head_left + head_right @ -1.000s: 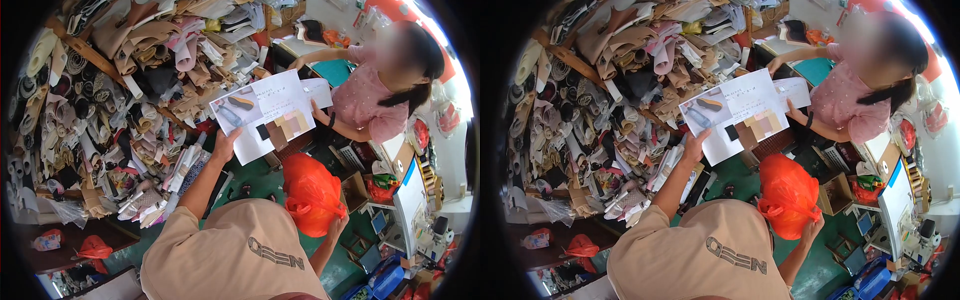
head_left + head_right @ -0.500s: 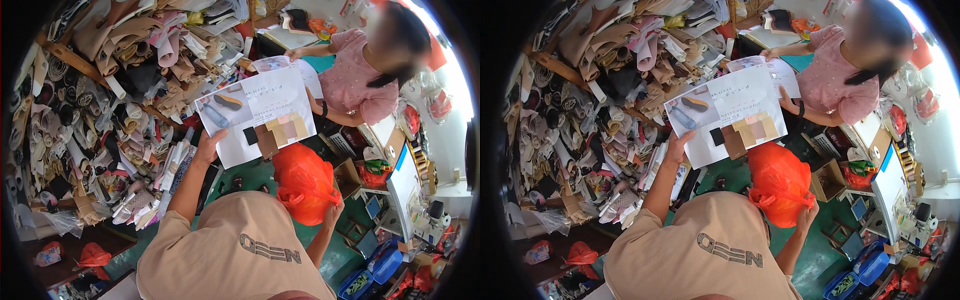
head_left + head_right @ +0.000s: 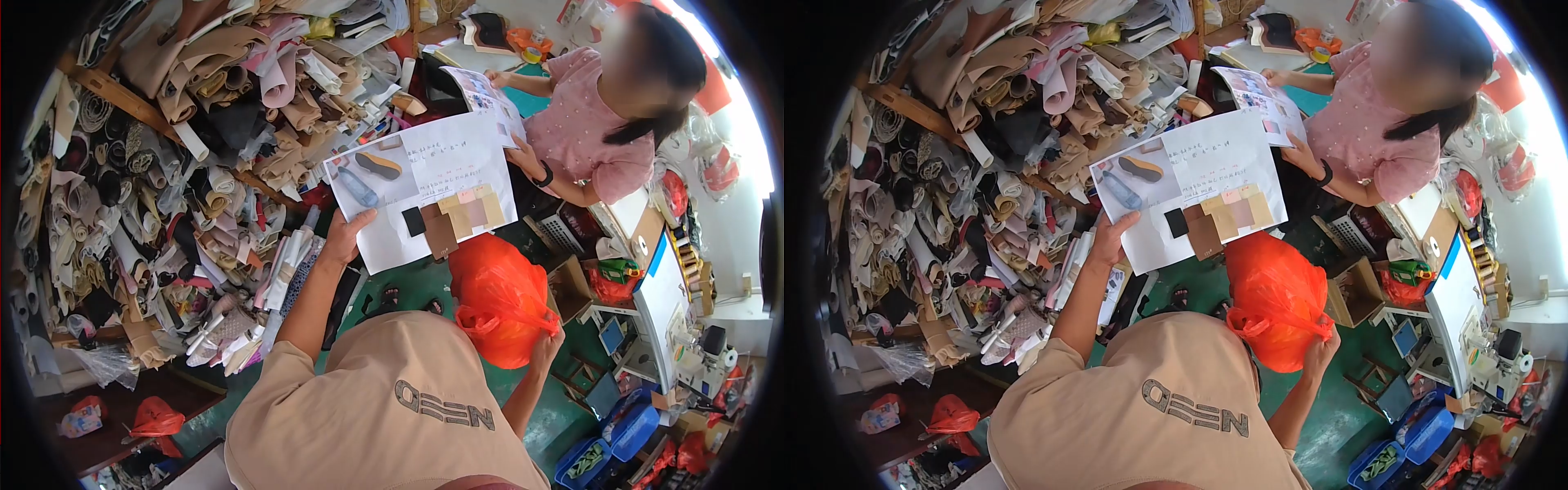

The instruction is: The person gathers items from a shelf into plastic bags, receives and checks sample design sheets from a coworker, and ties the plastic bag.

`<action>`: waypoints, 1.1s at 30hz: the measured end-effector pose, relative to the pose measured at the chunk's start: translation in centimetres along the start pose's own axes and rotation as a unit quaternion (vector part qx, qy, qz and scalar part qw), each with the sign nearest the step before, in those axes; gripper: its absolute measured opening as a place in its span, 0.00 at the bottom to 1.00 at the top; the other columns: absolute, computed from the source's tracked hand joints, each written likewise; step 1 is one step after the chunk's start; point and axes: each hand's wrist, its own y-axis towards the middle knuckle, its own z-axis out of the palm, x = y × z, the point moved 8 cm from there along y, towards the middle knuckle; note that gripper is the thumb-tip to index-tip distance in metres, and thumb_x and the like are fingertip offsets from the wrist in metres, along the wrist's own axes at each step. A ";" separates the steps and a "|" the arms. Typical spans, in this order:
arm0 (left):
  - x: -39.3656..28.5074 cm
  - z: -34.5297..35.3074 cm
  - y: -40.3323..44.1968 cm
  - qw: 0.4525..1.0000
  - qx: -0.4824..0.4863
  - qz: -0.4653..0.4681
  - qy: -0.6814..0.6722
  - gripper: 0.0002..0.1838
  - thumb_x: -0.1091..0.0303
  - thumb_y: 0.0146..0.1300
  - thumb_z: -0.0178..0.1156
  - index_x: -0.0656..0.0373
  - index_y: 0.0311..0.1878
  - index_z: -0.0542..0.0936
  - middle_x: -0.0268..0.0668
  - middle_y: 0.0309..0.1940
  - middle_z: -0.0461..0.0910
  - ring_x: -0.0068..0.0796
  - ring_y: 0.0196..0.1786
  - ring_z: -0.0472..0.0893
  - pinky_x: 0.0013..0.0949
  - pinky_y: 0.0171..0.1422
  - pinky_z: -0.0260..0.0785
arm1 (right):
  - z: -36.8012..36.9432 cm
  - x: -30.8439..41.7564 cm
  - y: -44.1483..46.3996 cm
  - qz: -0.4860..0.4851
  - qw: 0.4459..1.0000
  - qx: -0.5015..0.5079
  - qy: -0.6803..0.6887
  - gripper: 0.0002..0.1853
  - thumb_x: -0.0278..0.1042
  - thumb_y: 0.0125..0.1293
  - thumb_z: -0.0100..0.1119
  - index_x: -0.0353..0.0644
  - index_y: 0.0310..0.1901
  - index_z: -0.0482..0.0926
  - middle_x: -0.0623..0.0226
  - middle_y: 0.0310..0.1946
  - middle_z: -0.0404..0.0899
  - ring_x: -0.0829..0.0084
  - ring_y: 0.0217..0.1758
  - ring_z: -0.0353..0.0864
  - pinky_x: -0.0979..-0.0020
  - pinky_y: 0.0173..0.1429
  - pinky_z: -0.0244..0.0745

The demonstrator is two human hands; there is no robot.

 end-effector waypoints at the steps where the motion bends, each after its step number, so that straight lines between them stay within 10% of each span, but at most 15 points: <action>1: 0.0 -0.1 0.1 1.000 -0.001 0.000 0.000 0.18 0.75 0.60 0.60 0.63 0.55 0.73 0.37 0.47 0.79 0.29 0.48 0.80 0.33 0.51 0.74 | -0.1 0.0 -0.1 -0.008 1.000 0.002 -0.001 0.24 0.50 0.73 0.47 0.31 0.42 0.77 0.74 0.31 0.75 0.82 0.37 0.69 0.75 0.42 0.67; 33: -5.6 1.3 5.9 0.995 -0.036 0.066 0.058 0.17 0.66 0.64 0.59 0.64 0.54 0.73 0.38 0.44 0.80 0.28 0.43 0.81 0.33 0.46 0.75 | -4.1 -2.9 -1.3 -0.008 0.998 -0.041 0.037 0.18 0.41 0.73 0.47 0.32 0.41 0.78 0.75 0.30 0.75 0.83 0.36 0.68 0.78 0.40 0.65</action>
